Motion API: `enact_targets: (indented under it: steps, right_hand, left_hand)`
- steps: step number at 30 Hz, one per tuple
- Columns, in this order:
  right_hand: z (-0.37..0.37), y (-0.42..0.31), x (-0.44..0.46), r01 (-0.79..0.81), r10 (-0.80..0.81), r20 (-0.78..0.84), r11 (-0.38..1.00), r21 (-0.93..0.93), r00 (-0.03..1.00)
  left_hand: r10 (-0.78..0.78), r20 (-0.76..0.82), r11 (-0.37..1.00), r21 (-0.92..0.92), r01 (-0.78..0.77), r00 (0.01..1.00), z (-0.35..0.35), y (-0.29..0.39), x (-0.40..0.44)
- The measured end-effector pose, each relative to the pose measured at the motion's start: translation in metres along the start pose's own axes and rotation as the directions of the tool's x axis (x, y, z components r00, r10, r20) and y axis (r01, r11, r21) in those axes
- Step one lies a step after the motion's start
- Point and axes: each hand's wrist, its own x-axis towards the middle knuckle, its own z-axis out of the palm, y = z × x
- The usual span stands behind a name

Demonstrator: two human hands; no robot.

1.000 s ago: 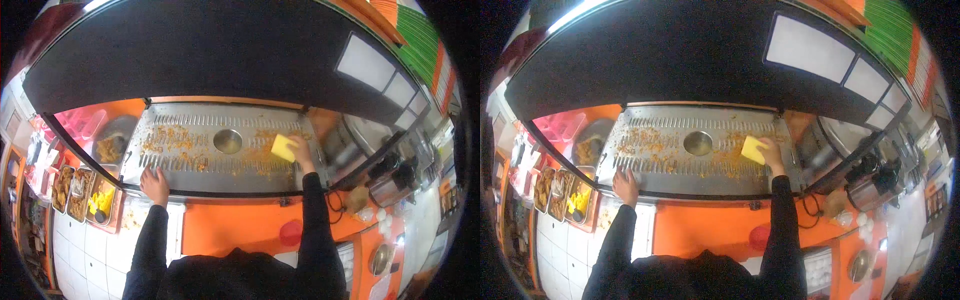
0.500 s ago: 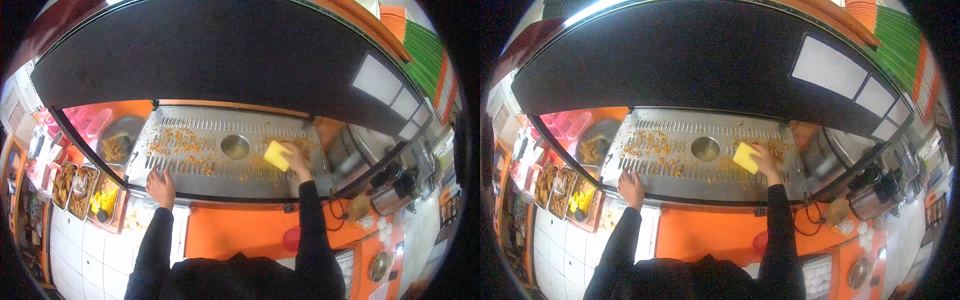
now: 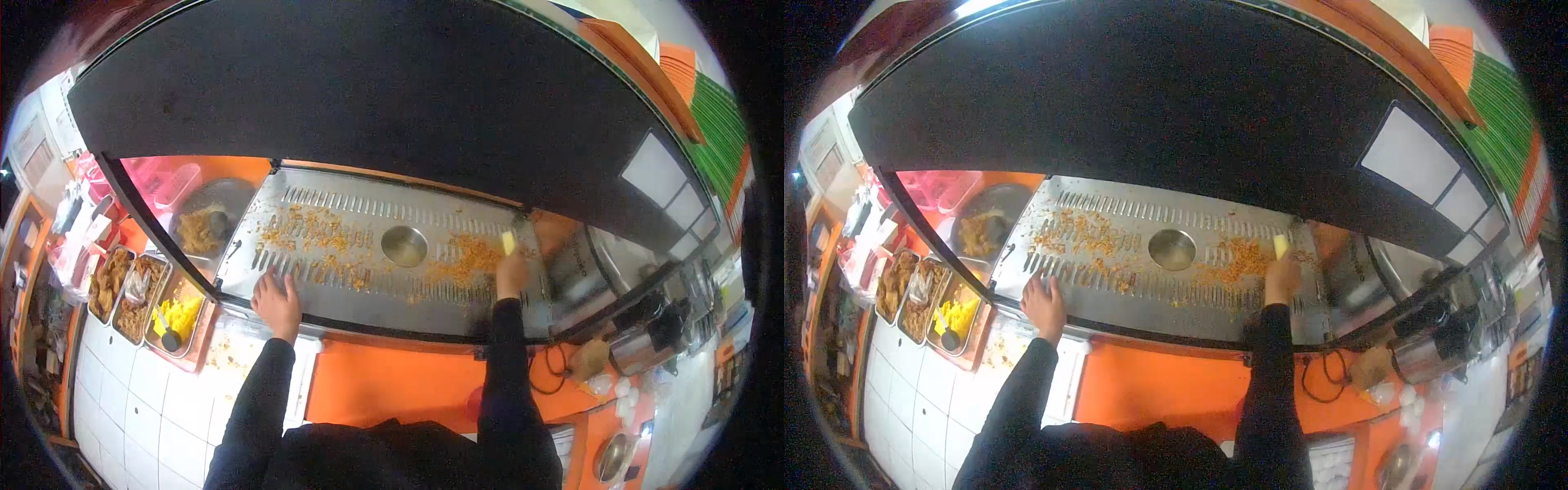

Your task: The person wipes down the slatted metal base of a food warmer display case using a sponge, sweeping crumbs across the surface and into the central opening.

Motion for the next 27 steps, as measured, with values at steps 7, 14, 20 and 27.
enact_targets:
  steps: [7,14,20,27]
  right_hand:
    - [0.001,-0.107,-0.043,0.145,-0.161,0.061,0.967,0.209,0.985]
    - [-0.025,-0.147,-0.055,0.318,-0.336,0.042,0.920,0.230,0.941]
    - [-0.004,-0.043,0.033,0.132,-0.122,-0.104,0.986,0.100,0.987]
    - [0.046,-0.062,0.025,0.209,-0.197,-0.069,0.936,0.282,0.978]
  left_hand:
    - [0.011,0.001,1.000,0.009,-0.011,1.000,0.001,0.000,0.000]
    - [0.024,-0.018,1.000,0.003,-0.024,1.000,0.000,0.001,0.001]
    - [0.008,-0.015,1.000,0.001,-0.008,1.000,0.001,-0.001,0.000]
    - [0.019,-0.036,1.000,-0.009,-0.019,0.999,-0.002,0.002,0.001]
